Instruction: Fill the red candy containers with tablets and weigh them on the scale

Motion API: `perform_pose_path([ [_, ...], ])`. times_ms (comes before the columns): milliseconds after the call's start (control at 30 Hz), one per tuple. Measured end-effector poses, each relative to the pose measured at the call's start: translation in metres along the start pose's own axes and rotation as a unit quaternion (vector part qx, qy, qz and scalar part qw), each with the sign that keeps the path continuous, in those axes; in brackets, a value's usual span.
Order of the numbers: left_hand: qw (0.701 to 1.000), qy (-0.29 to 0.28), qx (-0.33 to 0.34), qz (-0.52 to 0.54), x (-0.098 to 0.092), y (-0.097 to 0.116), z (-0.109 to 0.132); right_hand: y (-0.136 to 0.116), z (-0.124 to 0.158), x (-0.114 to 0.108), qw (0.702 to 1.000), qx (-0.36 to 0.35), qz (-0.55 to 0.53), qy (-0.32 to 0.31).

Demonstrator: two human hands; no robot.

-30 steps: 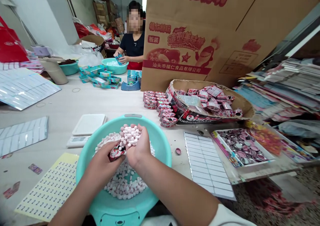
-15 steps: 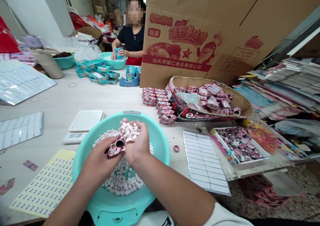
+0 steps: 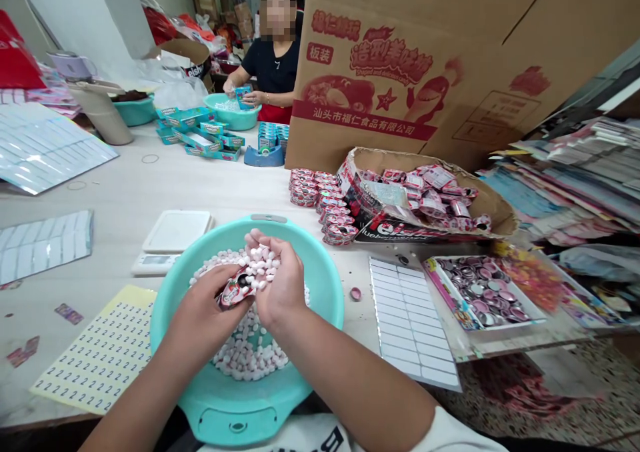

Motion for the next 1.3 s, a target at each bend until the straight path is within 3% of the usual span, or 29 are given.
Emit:
perform_pose_path([
  [233, 1.0, 0.024, -0.005, -0.011, -0.002, 0.0, 0.001, 0.0, 0.004, 0.002, 0.999, -0.03, 0.035, -0.009],
  [567, 0.998, 0.006, -0.053, 0.045, -0.001, 0.0, 0.002, 0.0, 0.008, 0.004, 0.992, -0.08, 0.071, -0.067],
  [833, 0.998, -0.003, -0.061, 0.023, 0.0, -0.002, 0.001, 0.005, 0.009, 0.007, 0.978, -0.117, 0.138, -0.103],
  [1300, 0.992, 0.006, -0.087, 0.091, -0.002, 0.0, 0.005, 0.003, 0.014, 0.011, 0.95, -0.124, 0.226, -0.173],
])
Point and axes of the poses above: each hand's wrist, its own z-axis away from the middle knuckle, its own x-axis out of the palm, y = z × x, the point moved 5 cm from there along -z, towards the middle knuckle, and after that the axes turned 2 degrees about -y, right-handed, at the moved point
